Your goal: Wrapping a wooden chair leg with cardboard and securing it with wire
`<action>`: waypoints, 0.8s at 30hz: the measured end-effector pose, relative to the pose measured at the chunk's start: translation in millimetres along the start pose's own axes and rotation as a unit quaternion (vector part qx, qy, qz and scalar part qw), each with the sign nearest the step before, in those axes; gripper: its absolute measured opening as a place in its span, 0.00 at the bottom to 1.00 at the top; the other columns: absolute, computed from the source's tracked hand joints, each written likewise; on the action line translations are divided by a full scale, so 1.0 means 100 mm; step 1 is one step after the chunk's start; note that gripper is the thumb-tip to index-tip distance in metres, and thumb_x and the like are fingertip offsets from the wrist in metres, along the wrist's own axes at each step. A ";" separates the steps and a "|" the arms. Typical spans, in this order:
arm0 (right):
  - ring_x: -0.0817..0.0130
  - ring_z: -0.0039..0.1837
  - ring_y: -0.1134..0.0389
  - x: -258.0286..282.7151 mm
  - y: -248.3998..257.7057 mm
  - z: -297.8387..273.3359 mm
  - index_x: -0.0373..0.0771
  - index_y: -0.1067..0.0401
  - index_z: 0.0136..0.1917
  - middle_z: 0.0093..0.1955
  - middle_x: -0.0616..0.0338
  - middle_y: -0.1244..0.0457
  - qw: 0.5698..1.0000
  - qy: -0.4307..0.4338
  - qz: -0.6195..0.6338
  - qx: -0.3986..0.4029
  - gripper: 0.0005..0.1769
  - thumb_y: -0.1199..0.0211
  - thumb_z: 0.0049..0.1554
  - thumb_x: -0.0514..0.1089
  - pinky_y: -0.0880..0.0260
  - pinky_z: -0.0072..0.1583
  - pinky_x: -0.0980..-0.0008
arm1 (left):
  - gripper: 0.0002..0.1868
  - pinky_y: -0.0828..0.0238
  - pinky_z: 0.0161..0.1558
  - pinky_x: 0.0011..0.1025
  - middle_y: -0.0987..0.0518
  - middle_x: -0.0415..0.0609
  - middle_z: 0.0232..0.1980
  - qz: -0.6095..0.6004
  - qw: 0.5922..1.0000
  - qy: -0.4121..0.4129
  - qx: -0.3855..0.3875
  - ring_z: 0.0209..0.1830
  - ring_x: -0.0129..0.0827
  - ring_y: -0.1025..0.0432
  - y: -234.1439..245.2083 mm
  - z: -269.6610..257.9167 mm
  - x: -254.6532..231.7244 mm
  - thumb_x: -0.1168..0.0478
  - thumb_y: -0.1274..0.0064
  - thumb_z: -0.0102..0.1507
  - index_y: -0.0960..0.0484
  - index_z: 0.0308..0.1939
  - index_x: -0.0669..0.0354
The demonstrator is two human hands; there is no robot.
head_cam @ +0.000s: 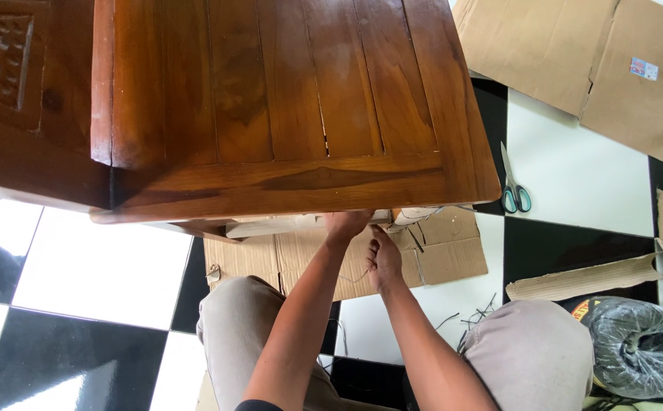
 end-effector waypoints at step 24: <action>0.50 0.54 0.27 0.78 -0.59 -0.52 0.50 0.25 0.52 0.46 0.54 0.28 0.741 0.487 -0.446 -0.121 0.09 0.48 0.67 0.46 0.27 0.50 0.51 | 0.03 0.18 0.38 0.33 0.15 0.38 0.31 -0.259 0.962 0.054 0.071 0.38 0.31 0.19 0.12 -0.18 0.10 0.60 0.34 0.59 0.11 0.31 0.44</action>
Point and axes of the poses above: each hand's wrist, its own z-axis towards the middle knuckle, its own y-axis out of the back of the hand, x = y × z, the point moved 6 cm from there along z, towards the middle knuckle
